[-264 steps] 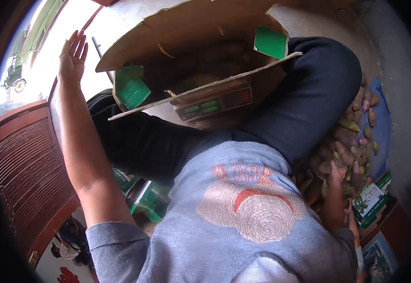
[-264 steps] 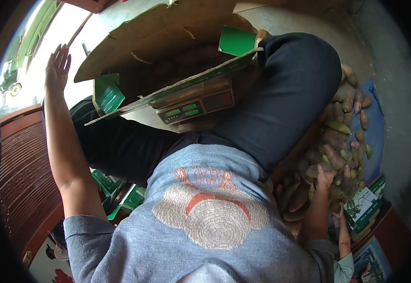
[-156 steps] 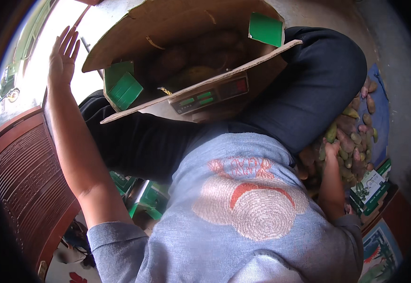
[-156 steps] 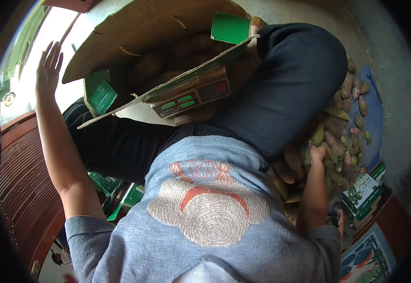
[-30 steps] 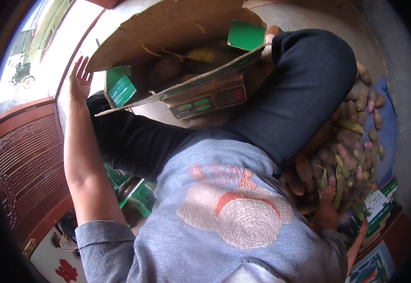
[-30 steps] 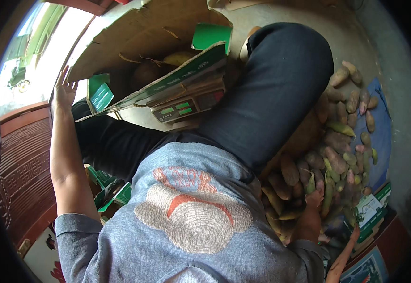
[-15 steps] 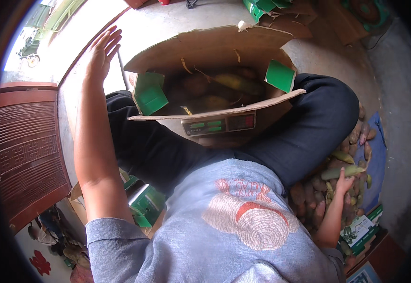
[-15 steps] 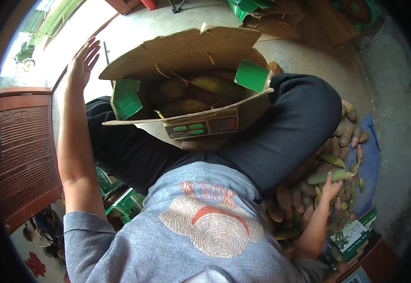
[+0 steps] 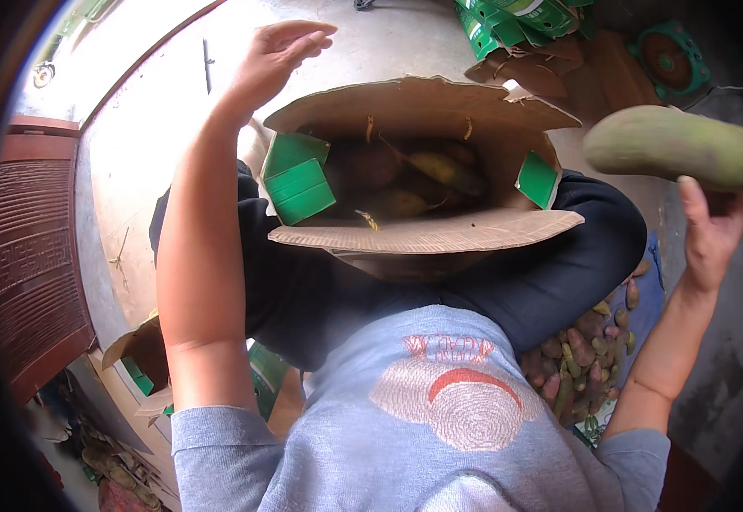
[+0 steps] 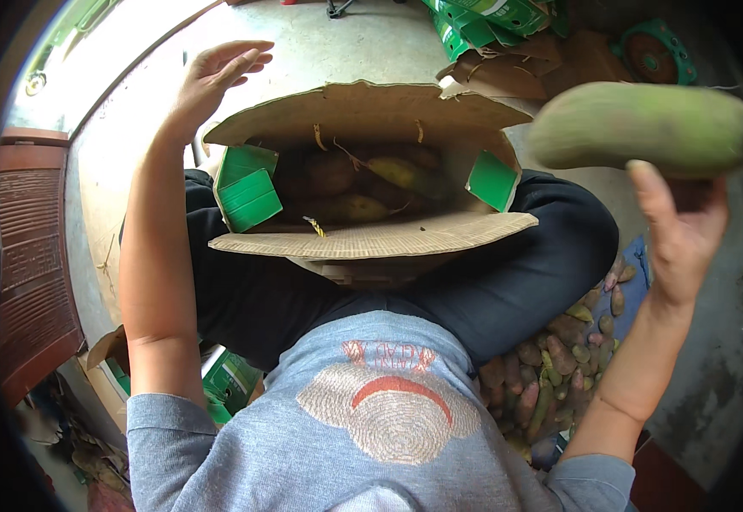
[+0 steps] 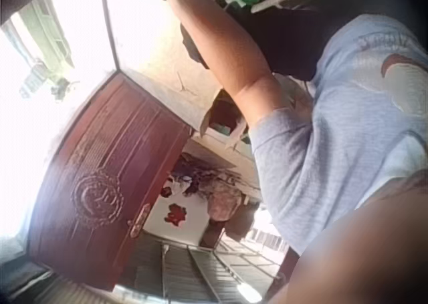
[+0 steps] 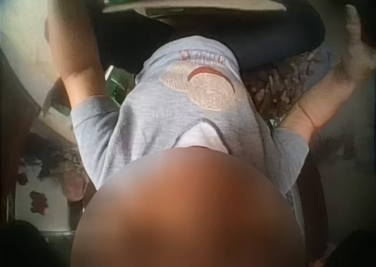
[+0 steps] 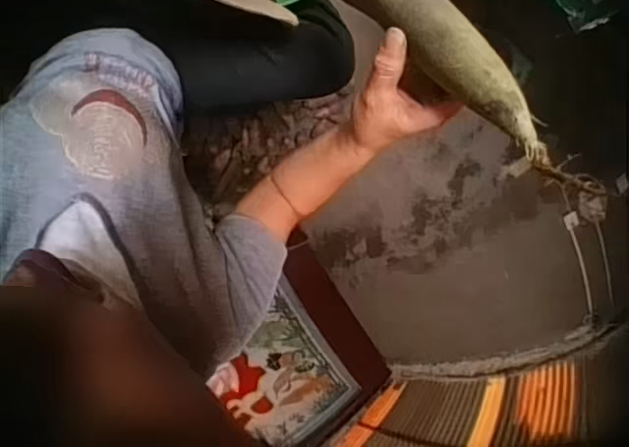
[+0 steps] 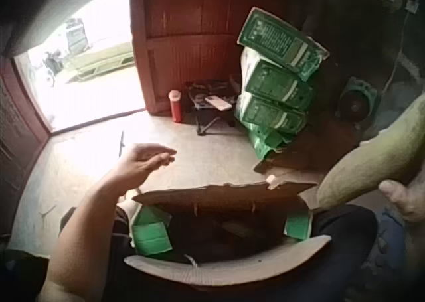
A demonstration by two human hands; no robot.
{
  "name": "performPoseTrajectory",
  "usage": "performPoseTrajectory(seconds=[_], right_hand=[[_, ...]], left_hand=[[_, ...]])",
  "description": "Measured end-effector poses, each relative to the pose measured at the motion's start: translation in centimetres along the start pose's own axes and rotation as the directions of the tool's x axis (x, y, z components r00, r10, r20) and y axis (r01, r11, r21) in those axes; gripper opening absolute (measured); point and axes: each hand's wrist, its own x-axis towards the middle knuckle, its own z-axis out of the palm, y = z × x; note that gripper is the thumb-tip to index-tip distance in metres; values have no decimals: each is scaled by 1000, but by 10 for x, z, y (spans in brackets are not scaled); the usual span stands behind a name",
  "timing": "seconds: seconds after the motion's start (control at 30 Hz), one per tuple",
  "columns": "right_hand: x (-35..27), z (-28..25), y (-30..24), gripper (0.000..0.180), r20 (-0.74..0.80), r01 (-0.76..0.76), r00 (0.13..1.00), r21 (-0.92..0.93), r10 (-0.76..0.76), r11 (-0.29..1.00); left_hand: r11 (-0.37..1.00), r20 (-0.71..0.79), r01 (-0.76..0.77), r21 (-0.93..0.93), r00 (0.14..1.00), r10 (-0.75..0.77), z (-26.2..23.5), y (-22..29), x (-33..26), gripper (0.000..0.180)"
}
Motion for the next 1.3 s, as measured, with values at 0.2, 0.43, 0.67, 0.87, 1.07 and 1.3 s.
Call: performPoseTrajectory(seconds=[0.2,0.43,0.67,0.87,1.07,1.3], right_hand=[[45,156,2,51,750,308,648,-96,-135,946],[26,227,44,55,866,319,332,-475,373,820],[36,157,17,40,535,163,836,-31,-121,986],[-7,34,59,39,210,-306,949,420,237,854],[-69,-32,137,37,30,-105,934,975,355,196],[-87,-45,150,30,89,20,929,957,359,-290]], left_hand=[[969,-8,-135,207,990,139,-5,15,-17,41],[943,-21,-246,225,966,257,-16,1,-20,40],[951,9,-223,216,974,227,-23,-1,-24,42],[958,9,-193,214,981,195,-32,-8,-30,45],[1000,-36,13,-11,999,-14,-27,-14,-33,41],[974,-112,158,-164,978,-178,-24,-20,-30,39]])
